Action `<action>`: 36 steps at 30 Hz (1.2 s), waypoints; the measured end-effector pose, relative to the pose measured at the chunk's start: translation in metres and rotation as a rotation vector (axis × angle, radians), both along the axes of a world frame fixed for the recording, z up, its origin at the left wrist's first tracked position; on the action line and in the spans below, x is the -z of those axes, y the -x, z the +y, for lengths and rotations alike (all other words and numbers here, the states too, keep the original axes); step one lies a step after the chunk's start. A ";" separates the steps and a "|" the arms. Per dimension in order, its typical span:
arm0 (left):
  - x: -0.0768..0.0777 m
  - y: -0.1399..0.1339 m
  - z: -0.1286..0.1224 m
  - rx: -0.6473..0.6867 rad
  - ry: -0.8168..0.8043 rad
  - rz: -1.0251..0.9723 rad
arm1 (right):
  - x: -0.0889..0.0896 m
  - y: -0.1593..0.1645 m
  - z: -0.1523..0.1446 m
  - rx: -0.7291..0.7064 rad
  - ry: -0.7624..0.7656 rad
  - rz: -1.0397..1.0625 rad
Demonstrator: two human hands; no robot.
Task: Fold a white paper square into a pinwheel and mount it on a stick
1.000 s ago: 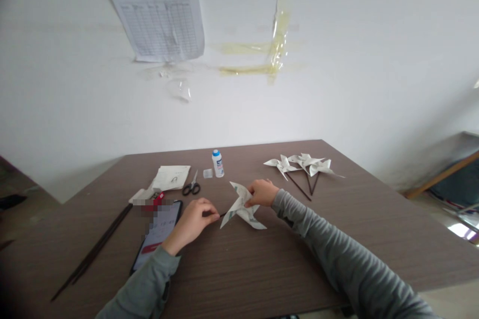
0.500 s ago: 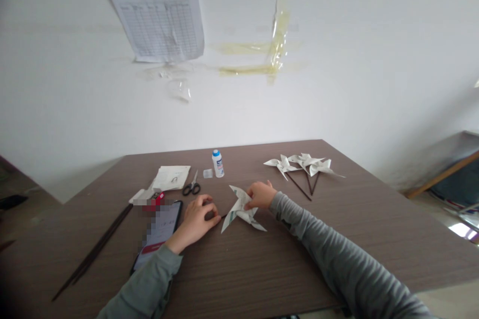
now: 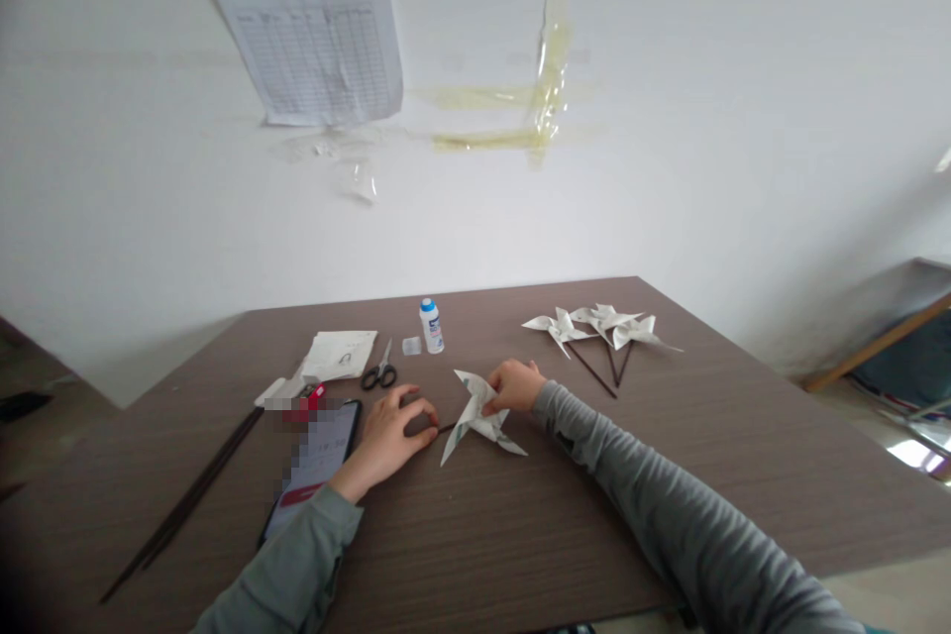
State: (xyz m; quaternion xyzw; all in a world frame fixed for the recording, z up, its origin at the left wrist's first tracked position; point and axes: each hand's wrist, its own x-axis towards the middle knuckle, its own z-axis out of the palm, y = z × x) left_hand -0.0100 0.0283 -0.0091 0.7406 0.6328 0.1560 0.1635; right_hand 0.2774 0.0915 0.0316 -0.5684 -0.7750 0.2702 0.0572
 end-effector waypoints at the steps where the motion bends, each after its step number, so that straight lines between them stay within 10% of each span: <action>1: 0.000 0.000 0.000 0.000 -0.003 -0.001 | 0.000 0.000 0.000 0.005 0.005 0.004; 36: 0.005 -0.001 0.001 -0.021 -0.037 -0.033 | 0.000 0.009 -0.001 0.102 0.018 -0.004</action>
